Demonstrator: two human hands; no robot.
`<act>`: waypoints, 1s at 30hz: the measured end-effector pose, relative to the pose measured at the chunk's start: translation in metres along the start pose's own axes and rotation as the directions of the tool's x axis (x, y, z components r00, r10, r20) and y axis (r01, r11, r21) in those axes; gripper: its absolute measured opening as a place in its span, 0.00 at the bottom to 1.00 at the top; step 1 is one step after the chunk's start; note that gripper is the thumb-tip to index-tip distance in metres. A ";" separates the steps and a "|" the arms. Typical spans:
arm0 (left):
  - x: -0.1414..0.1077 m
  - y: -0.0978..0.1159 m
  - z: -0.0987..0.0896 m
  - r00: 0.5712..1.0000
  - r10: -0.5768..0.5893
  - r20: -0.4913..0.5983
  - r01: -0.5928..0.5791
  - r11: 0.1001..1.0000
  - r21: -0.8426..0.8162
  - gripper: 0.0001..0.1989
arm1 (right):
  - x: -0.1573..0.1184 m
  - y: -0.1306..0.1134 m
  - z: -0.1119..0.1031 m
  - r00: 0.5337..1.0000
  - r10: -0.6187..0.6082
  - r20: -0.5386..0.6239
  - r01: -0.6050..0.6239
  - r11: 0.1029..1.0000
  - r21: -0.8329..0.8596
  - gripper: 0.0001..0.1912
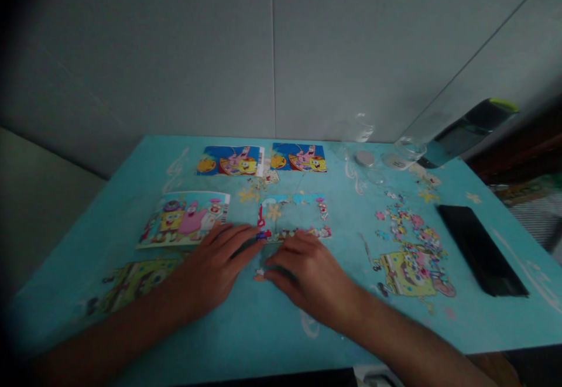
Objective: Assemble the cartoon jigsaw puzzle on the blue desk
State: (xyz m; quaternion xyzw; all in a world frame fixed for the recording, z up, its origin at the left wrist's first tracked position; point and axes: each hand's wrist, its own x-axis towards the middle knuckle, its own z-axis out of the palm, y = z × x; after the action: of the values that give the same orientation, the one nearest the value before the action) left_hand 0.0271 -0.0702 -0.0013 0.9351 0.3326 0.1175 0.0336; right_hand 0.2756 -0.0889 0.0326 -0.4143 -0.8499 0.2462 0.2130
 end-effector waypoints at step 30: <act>-0.003 -0.002 0.009 0.997 0.001 -0.075 0.002 0.999 0.032 0.29 | -0.014 0.051 -0.078 0.812 0.513 -0.277 -0.417 0.843 0.339 0.12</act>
State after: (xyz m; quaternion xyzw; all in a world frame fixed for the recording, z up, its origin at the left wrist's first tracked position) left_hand 0.0258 -0.0700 -0.0104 0.9304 0.3357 0.1468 0.0059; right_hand 0.3585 -0.0535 0.0618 -0.6166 -0.6278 0.3220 0.3493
